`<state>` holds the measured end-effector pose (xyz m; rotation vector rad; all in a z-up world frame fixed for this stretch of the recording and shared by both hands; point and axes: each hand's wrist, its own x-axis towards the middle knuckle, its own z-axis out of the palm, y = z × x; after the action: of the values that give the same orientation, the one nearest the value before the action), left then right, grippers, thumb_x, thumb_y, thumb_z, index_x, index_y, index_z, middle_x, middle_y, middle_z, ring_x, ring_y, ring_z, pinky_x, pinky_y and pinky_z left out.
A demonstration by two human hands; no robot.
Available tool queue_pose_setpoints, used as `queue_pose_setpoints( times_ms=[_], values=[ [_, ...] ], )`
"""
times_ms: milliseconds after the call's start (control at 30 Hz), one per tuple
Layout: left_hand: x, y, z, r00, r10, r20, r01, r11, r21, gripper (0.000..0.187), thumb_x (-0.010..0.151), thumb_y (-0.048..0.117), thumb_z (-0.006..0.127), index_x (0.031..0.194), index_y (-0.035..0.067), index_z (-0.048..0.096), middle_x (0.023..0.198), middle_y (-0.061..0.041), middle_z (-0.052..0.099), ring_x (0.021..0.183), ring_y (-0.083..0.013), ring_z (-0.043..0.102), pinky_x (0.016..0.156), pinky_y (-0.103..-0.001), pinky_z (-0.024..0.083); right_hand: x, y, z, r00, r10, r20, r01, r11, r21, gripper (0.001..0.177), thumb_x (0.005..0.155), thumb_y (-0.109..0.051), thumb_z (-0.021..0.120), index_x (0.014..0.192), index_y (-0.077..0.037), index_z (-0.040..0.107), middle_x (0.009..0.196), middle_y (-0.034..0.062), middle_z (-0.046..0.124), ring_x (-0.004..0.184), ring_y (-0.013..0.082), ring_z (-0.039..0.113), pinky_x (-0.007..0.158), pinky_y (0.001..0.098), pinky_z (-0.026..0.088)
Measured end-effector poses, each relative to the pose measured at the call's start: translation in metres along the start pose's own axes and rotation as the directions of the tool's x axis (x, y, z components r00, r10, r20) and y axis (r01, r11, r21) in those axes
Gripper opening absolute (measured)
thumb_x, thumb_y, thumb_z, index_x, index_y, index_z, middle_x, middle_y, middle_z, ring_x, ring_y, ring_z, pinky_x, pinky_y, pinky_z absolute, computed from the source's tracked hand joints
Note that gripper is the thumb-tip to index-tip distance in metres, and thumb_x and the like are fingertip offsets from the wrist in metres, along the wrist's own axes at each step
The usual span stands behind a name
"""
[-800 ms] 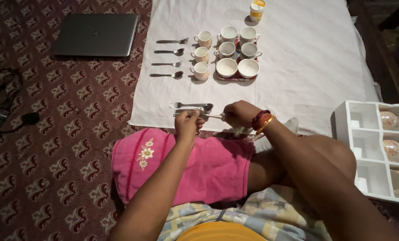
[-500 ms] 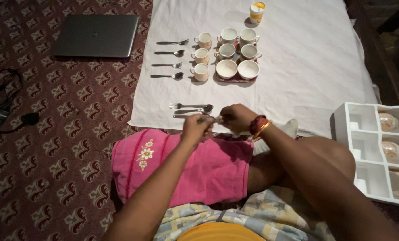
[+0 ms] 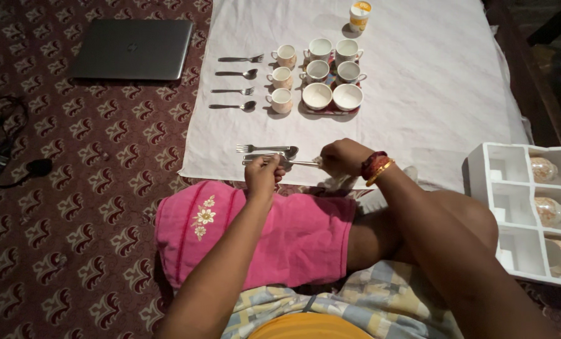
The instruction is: The person sits on the floor and wipes forks and spoons with a cloth, then places them in a neat row on a white sheet. The person also picks up a small container and opens it.
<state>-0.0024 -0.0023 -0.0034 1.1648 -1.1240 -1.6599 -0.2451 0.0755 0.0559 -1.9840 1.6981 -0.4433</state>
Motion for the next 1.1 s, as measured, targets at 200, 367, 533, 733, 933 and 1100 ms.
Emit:
queue_pose_setpoints(
  times_ms=[200, 367, 533, 733, 933, 1100],
  values=[
    [0.006, 0.007, -0.013, 0.989, -0.100, -0.110, 0.069, 0.966, -0.250, 0.017, 0.101, 0.020, 0.064, 0.097, 0.004, 0.067, 0.077, -0.003, 0.067, 0.063, -0.0090, 0.062, 0.053, -0.022, 0.048, -0.018, 0.018, -0.014, 0.992, 0.121, -0.022, -0.123, 0.985, -0.118, 0.030, 0.093, -0.032, 0.066, 0.083, -0.005, 0.076, 0.080, 0.0191, 0.071, 0.072, 0.0380, 0.068, 0.071, 0.0444, 0.056],
    [0.015, 0.000, -0.016, 0.988, -0.153, -0.033, 0.126, 0.905, -0.407, 0.013, 0.101, 0.016, 0.064, 0.102, 0.004, 0.059, 0.082, -0.006, 0.065, 0.069, -0.0132, 0.063, 0.057, -0.025, 0.051, -0.016, 0.031, -0.009, 0.997, 0.075, 0.005, -0.075, 0.981, 0.176, 0.033, 0.082, -0.027, 0.073, 0.107, -0.006, 0.076, 0.092, 0.0130, 0.077, 0.085, 0.0289, 0.074, 0.076, 0.0417, 0.057],
    [0.008, 0.000, -0.012, 0.989, -0.119, 0.089, 0.144, 0.910, -0.388, 0.012, 0.098, 0.007, 0.063, 0.108, 0.003, 0.059, 0.088, -0.008, 0.069, 0.071, -0.0145, 0.067, 0.061, -0.026, 0.053, -0.005, 0.028, 0.009, 0.994, -0.080, -0.080, 0.086, 0.993, 0.085, 0.038, 0.081, -0.021, 0.071, 0.116, -0.007, 0.077, 0.102, 0.0154, 0.077, 0.091, 0.0285, 0.072, 0.081, 0.0397, 0.057],
    [-0.013, 0.009, 0.008, 0.959, -0.106, 0.263, 0.123, 0.991, -0.049, 0.024, 0.094, 0.002, 0.062, 0.115, 0.008, 0.050, 0.091, -0.010, 0.073, 0.070, -0.0128, 0.066, 0.055, -0.023, 0.049, 0.004, -0.017, 0.028, 0.992, 0.126, -0.011, -0.110, 0.902, 0.419, 0.027, 0.094, -0.025, 0.066, 0.109, -0.004, 0.075, 0.088, 0.0114, 0.078, 0.080, 0.0215, 0.074, 0.077, 0.0361, 0.058],
    [-0.020, 0.012, 0.011, 0.918, -0.083, 0.387, 0.080, 0.996, 0.026, 0.020, 0.097, -0.002, 0.063, 0.111, 0.004, 0.051, 0.083, -0.011, 0.070, 0.064, -0.0136, 0.063, 0.049, -0.022, 0.046, 0.006, -0.038, 0.038, 0.978, 0.104, -0.183, -0.012, 0.895, 0.445, 0.022, 0.091, -0.018, 0.066, 0.098, 0.000, 0.077, 0.081, 0.0108, 0.077, 0.072, 0.0177, 0.074, 0.071, 0.0334, 0.058],
    [-0.022, 0.007, 0.018, 0.902, -0.122, 0.415, 0.141, 0.990, -0.015, 0.015, 0.094, -0.007, 0.060, 0.104, 0.002, 0.054, 0.083, -0.007, 0.071, 0.071, -0.0140, 0.070, 0.060, -0.026, 0.058, 0.012, -0.028, 0.037, 0.922, 0.300, -0.245, -0.104, 0.801, 0.589, 0.018, 0.092, -0.017, 0.072, 0.096, 0.000, 0.076, 0.076, 0.0081, 0.075, 0.066, 0.0122, 0.067, 0.063, 0.0296, 0.054]
  ],
)
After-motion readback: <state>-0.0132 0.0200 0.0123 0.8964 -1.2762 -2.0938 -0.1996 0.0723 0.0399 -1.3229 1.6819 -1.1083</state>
